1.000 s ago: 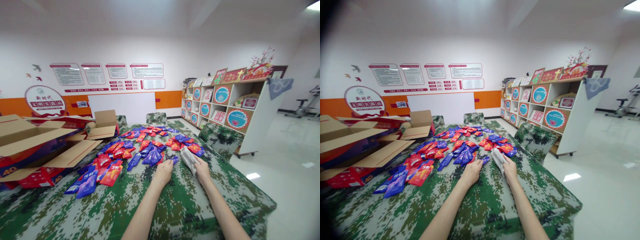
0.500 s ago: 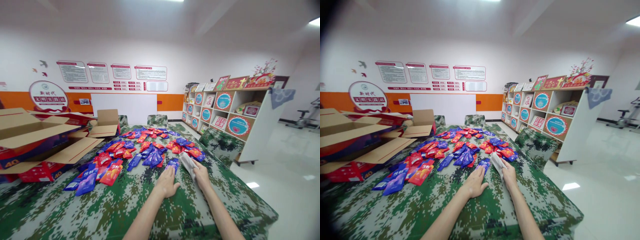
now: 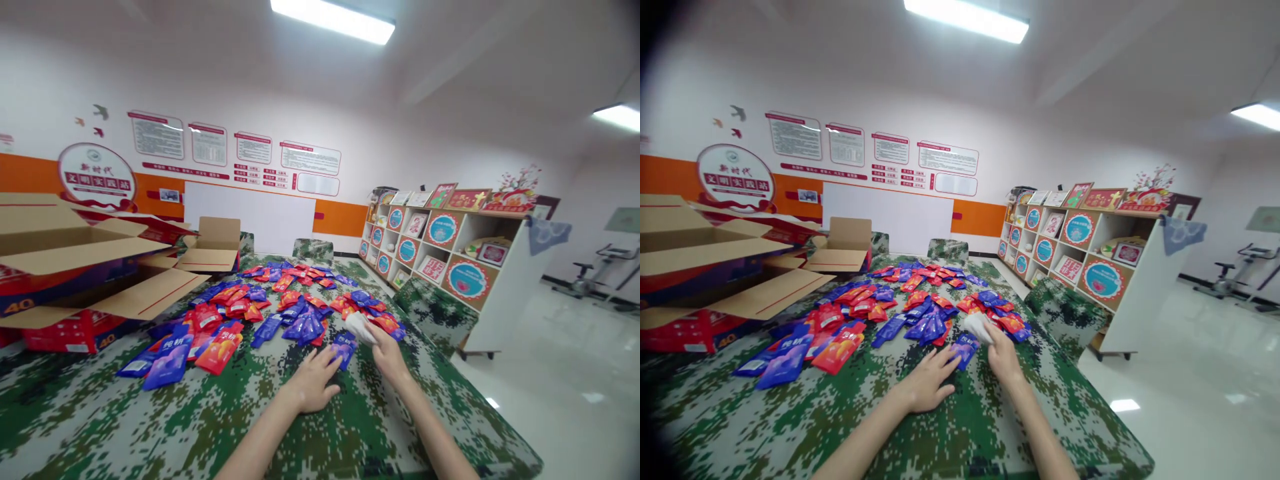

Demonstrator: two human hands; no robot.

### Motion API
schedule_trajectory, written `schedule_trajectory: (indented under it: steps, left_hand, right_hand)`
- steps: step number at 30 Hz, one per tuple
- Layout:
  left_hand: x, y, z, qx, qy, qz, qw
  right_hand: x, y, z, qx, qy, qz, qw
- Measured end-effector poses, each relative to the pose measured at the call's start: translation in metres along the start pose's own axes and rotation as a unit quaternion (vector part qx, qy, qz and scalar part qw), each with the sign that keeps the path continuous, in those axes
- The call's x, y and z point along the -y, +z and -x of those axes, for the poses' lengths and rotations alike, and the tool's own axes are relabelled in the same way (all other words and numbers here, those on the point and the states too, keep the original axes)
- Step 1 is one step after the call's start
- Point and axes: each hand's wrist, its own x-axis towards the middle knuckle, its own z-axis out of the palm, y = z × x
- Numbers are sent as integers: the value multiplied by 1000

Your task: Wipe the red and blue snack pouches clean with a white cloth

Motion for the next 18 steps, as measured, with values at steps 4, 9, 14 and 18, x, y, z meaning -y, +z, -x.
schedule_trajectory:
  steps: [4,9,14,18]
  left_hand:
    - [-3,4,9,-27,9,-1,1000]
    - [-5,5,9,-51,1,3,999]
    - [-2,4,7,-55,1,14,998]
    - [3,7,5,-26,-2,25,999]
  right_hand:
    - [26,31,13,111,-101,73,986]
    - [31,58,37,224,-109,111,962]
    - [8,61,35,237,-91,110,961]
    - [-18,69,9,213,-73,119,967]
